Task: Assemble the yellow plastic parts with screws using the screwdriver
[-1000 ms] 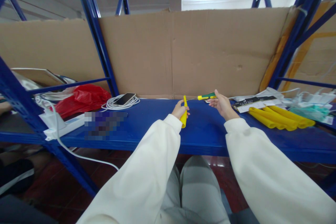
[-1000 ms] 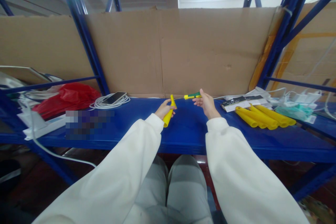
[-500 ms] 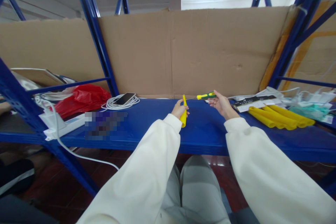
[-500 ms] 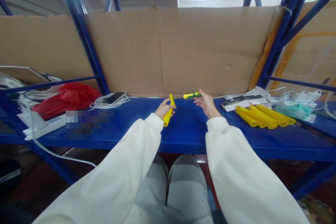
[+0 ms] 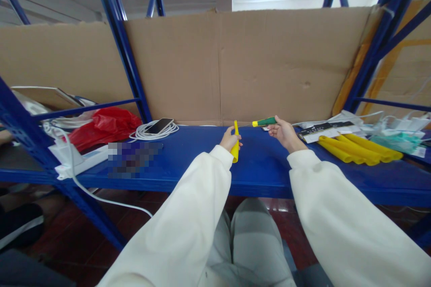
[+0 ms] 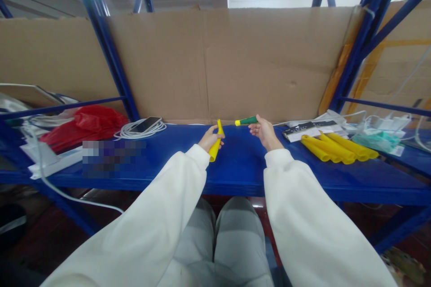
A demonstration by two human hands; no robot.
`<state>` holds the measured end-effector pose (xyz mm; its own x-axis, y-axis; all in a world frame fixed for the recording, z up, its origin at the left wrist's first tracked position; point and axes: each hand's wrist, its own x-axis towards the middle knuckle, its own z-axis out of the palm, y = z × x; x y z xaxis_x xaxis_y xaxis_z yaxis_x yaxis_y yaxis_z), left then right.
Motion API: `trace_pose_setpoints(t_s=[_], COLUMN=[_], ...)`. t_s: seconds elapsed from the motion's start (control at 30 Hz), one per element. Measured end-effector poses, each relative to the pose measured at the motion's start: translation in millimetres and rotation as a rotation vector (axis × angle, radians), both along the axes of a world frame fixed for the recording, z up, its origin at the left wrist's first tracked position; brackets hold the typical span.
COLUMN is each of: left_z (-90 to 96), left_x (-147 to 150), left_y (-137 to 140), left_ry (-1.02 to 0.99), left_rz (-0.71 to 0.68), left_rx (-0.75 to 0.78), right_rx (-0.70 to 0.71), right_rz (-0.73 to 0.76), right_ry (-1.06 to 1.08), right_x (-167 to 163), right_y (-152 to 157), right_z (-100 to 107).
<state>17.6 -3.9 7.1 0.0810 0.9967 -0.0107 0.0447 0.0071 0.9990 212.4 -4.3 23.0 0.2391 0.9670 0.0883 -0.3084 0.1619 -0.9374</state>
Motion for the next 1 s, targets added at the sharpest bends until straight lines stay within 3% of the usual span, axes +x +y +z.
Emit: trace_pose_setpoints(t_s=[0.17, 0.63, 0.9, 1.0], left_z=[-1.2, -0.6, -0.7, 0.2], left_x=[-0.5, -0.1, 0.0, 0.2], left_y=[2.6, 1.1, 0.4, 0.1], left_ry=[-0.005, 0.016, -0.007, -0.011], left_rz=[0.049, 0.004, -0.003, 0.011], left_rx=[-0.003, 0.019, 0.012, 0.008], right_rx=[-0.088, -0.062, 0.024, -0.016], right_rz=[0.134, -0.020, 0.128, 0.105], right_ry=[-0.020, 0.019, 0.126, 0.113], right_x=[2.8, 3.0, 5.1, 4.3], right_y=[-0.8, 6.3, 0.9, 0.3], right_z=[1.2, -4.8, 0.2, 0.6])
